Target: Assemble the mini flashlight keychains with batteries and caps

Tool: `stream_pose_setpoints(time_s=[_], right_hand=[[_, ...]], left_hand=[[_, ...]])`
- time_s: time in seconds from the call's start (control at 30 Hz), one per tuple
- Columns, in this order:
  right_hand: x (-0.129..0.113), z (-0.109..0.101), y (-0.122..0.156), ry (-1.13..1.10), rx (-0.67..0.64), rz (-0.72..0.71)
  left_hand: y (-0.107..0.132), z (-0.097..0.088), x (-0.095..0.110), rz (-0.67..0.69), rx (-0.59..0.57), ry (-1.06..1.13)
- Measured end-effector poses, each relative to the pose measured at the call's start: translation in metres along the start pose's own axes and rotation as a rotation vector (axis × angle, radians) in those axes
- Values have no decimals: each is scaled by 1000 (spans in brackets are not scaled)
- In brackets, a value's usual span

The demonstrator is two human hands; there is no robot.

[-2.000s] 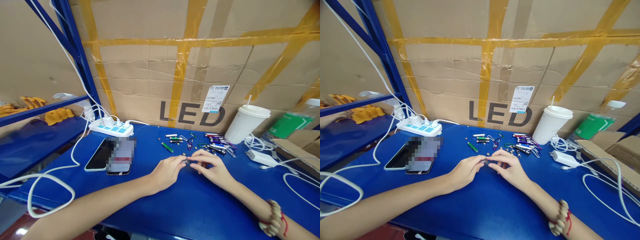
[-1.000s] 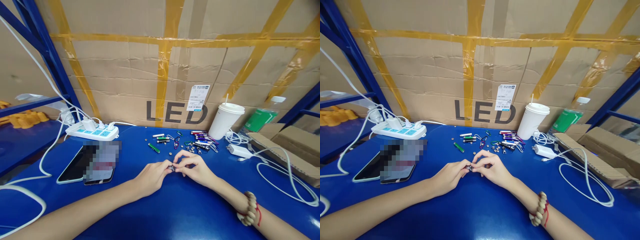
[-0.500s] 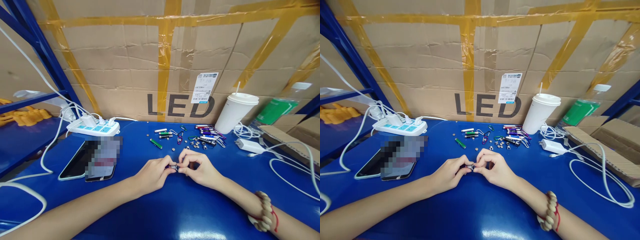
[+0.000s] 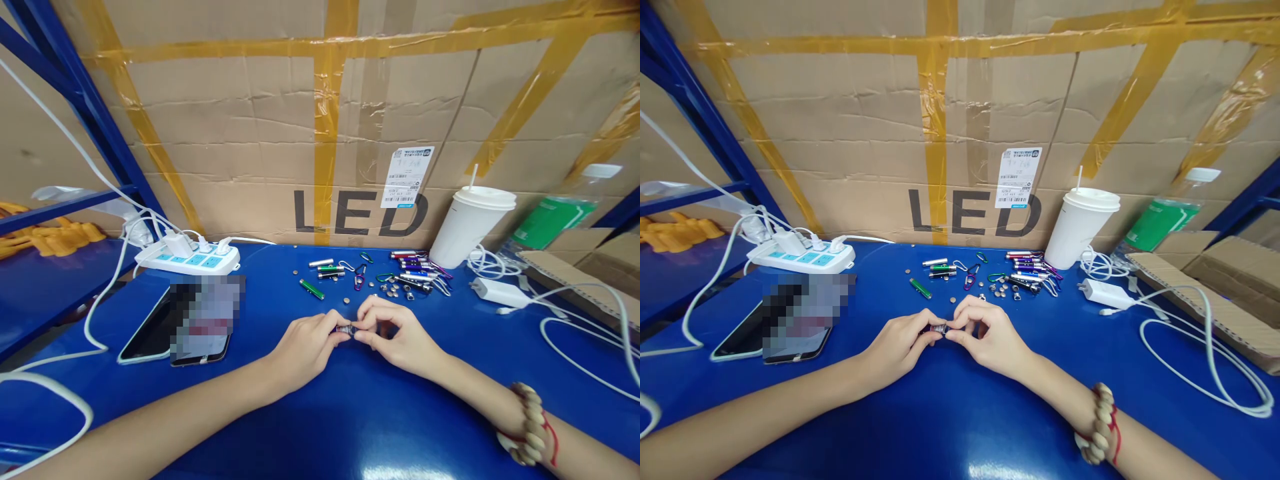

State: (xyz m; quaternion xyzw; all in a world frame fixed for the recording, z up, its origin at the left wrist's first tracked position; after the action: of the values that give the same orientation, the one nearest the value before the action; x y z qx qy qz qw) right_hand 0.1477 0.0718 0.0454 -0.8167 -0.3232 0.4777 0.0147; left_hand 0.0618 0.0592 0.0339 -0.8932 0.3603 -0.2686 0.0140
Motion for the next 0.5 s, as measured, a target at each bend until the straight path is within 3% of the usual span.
stream_pose_setpoints(time_s=[0.5], right_hand=[[-2, -3, 0, 87, 13, -57]], left_hand=[[-2, -1, -1, -48, -7, -2]])
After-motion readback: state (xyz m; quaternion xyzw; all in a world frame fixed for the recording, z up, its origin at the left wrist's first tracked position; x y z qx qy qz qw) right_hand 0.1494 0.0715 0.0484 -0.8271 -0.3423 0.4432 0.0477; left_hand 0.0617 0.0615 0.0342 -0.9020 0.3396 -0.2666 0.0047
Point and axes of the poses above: each hand's wrist, its own y-axis away from the middle knuckle, its own z-axis out of the palm, x = y × z, the point moved 10 cm from there along -y, towards the middle knuckle, and after that the axes turned 6 degrees about -x, right-handed, at the moved point
